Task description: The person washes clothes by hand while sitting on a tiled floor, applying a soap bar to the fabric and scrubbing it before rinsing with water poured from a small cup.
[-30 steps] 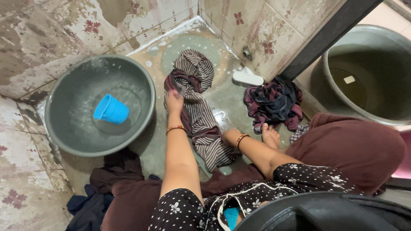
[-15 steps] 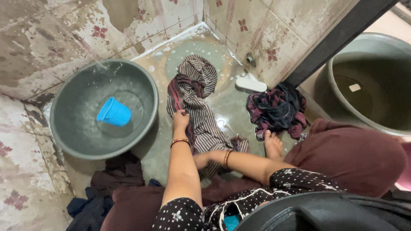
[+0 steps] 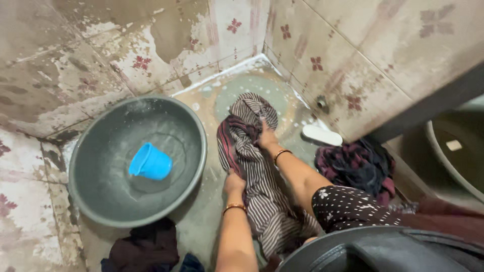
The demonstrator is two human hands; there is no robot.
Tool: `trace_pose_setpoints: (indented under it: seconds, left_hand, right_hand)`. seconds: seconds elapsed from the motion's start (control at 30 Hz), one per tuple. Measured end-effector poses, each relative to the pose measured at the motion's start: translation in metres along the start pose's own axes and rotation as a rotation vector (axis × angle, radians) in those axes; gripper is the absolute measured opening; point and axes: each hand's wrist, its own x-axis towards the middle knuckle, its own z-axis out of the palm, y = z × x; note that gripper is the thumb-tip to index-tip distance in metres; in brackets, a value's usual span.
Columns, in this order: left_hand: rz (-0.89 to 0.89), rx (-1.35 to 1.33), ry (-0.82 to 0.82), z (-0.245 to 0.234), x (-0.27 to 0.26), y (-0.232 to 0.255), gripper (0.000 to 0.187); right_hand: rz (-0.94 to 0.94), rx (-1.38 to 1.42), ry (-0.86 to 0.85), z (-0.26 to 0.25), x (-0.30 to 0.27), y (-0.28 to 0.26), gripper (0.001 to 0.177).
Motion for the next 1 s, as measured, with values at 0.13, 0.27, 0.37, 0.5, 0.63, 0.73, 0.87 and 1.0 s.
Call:
trace_pose_setpoints:
  seconds: [0.13, 0.27, 0.37, 0.5, 0.63, 0.73, 0.87, 1.0]
  left_hand:
    - [0.098, 0.05, -0.078, -0.043, 0.032, 0.007, 0.048]
    - [0.223, 0.004, -0.001, -0.119, 0.022, 0.062, 0.041]
    - [0.425, -0.257, 0.268, -0.191, -0.011, 0.1, 0.033]
    - [0.719, -0.573, 0.809, -0.274, -0.027, 0.131, 0.047]
    - [0.98, -0.523, 0.87, -0.265, 0.0, 0.138, 0.063]
    - [1.001, -0.488, 0.528, -0.198, 0.028, 0.125, 0.052]
    - [0.591, -0.292, 0.417, -0.094, 0.041, 0.078, 0.047]
    - [0.153, -0.258, 0.455, -0.048, 0.04, 0.018, 0.054]
  right_hand:
    - [-0.192, 0.003, -0.075, 0.025, 0.041, -0.023, 0.053]
    - [-0.095, 1.036, -0.05, 0.005, 0.086, -0.019, 0.042]
    - [0.024, 1.114, 0.219, -0.061, 0.137, -0.027, 0.029]
    - [-0.481, 1.156, 0.406, -0.163, 0.191, -0.078, 0.048]
    - [-0.693, 0.629, 0.29, -0.206, 0.199, -0.11, 0.089]
    - [-0.713, 0.191, 0.226, -0.174, 0.198, -0.081, 0.102]
    - [-0.604, -0.089, 0.164, -0.096, 0.126, 0.011, 0.062]
    - [-0.188, -0.096, 0.304, -0.037, -0.005, 0.086, 0.073]
